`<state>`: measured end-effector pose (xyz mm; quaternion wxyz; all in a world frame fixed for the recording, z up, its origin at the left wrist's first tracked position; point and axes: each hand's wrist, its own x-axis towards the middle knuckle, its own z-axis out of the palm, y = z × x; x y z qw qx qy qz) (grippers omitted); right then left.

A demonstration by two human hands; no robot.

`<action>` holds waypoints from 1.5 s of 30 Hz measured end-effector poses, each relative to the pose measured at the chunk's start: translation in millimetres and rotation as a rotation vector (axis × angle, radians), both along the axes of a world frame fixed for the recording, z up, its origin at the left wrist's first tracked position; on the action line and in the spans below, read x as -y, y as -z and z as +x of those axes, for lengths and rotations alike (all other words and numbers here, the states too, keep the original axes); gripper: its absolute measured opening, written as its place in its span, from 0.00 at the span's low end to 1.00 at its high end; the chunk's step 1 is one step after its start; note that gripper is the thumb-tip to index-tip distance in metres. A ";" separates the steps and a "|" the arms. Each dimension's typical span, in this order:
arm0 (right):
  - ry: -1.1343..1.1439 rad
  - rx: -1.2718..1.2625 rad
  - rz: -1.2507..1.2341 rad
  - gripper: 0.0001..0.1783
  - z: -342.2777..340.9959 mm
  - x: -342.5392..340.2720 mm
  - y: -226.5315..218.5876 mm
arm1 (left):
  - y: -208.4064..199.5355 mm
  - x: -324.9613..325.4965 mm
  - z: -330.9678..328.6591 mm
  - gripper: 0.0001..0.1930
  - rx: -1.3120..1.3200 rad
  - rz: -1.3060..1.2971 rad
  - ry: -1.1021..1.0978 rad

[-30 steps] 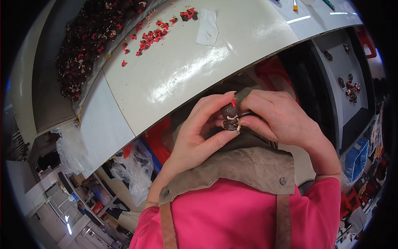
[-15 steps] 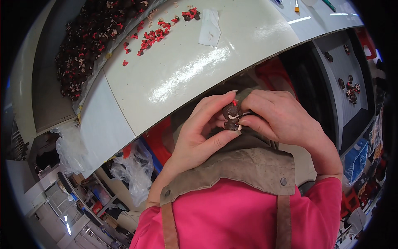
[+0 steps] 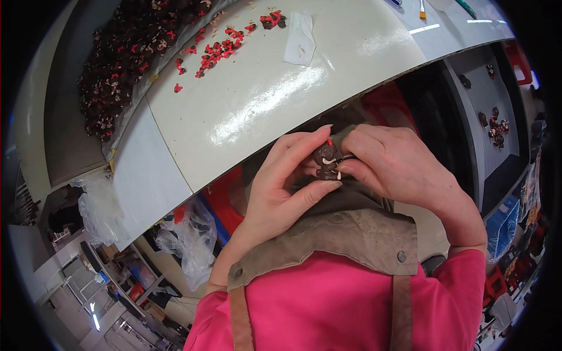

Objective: Assemble small plastic toy components by applying glue and pressing parts together at a factory workbench.

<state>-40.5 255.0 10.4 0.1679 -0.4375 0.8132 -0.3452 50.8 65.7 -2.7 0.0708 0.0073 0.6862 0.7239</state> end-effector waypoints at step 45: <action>-0.039 0.022 -0.152 0.09 -7.8 -5.6 4.9 | -1.2 2.8 -1.6 0.31 0.028 0.030 0.009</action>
